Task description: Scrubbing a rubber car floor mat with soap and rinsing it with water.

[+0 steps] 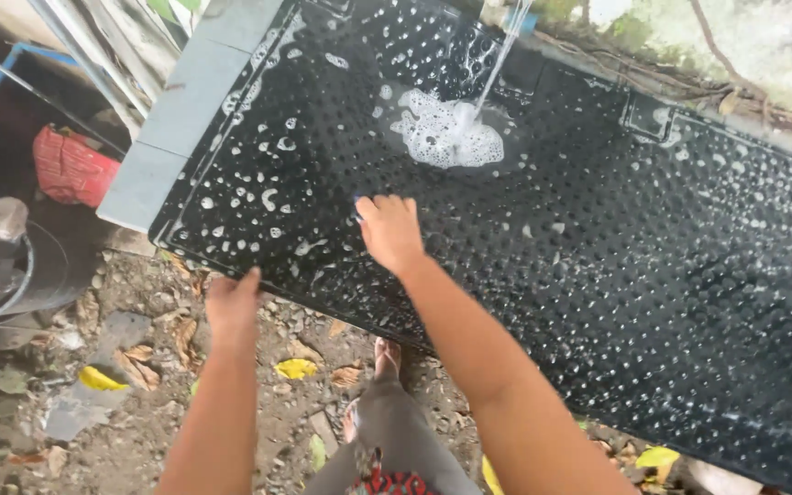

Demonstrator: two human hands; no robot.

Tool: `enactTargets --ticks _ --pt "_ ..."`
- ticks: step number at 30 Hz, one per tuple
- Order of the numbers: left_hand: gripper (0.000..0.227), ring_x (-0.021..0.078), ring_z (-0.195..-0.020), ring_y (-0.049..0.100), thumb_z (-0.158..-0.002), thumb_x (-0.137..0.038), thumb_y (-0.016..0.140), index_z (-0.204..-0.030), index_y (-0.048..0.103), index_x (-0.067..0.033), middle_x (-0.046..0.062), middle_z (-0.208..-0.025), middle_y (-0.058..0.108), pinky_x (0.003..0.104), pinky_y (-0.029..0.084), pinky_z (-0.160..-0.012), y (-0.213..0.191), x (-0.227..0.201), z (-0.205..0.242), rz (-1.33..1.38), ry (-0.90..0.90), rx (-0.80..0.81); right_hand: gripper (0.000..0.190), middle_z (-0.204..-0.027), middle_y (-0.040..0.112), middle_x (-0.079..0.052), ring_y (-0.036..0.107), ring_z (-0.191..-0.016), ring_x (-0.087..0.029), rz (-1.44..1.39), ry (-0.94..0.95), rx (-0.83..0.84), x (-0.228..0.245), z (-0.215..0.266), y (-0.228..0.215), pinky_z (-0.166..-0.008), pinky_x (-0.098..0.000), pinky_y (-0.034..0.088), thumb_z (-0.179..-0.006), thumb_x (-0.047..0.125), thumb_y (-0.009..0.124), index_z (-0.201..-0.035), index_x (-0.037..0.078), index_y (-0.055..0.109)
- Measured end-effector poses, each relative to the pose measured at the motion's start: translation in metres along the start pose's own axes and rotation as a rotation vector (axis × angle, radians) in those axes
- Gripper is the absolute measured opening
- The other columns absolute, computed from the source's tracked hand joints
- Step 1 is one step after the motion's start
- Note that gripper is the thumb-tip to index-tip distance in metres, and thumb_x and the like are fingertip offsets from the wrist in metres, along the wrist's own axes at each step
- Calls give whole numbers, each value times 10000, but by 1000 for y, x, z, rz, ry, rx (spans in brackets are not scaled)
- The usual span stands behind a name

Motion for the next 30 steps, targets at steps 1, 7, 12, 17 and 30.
enactTargets --ticks 1,7,12,17,30 --pt "355 234 -845 718 -906 -247 764 -1143 693 7 141 -925 720 354 529 -666 -8 -1 -12 -22 59 -83 93 -716 603 14 665 -758 -247 34 -72 -10 -16 -2 1 -739 -434 481 -828 262 655 -832 229 569" --pt "348 225 -839 668 -878 -287 854 -1031 686 -23 108 -869 693 403 508 -776 -24 -14 -23 -70 79 -252 156 -799 660 -3 682 -773 -253 449 83 -114 -257 15 -62 -659 -429 508 -818 364 700 -885 258 606" --pt "428 266 -879 648 -812 -204 907 -1088 634 -23 142 -935 678 421 492 -799 -28 -27 -15 -68 175 -288 304 -1213 629 -74 581 -1162 -336 481 203 -302 -325 -29 -40 -914 -474 470 -870 333 734 -1093 169 609" --pt "527 463 -1086 620 -735 39 864 -1165 559 49 279 -1097 601 504 499 -944 -23 -62 -14 -177 476 -343 754 -1591 261 -415 264 -1495 -539 194 651 -236 -230 -82 -2 -1221 -631 211 -949 175 733 -1478 -160 313" --pt "438 470 -1131 514 -900 -304 858 -1223 643 -101 165 -1221 485 537 371 -969 -76 1 -111 -436 490 -663 314 -1255 716 -26 665 -1136 -277 -306 -299 -220 -73 -126 6 -973 -406 523 -914 174 682 -1217 243 722"
Point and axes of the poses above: each hand's wrist, its own z-axis away from the middle knuckle, its own y-axis out of the palm, x = y × z, the point moved 10 cm from there along -z, towards the middle knuckle
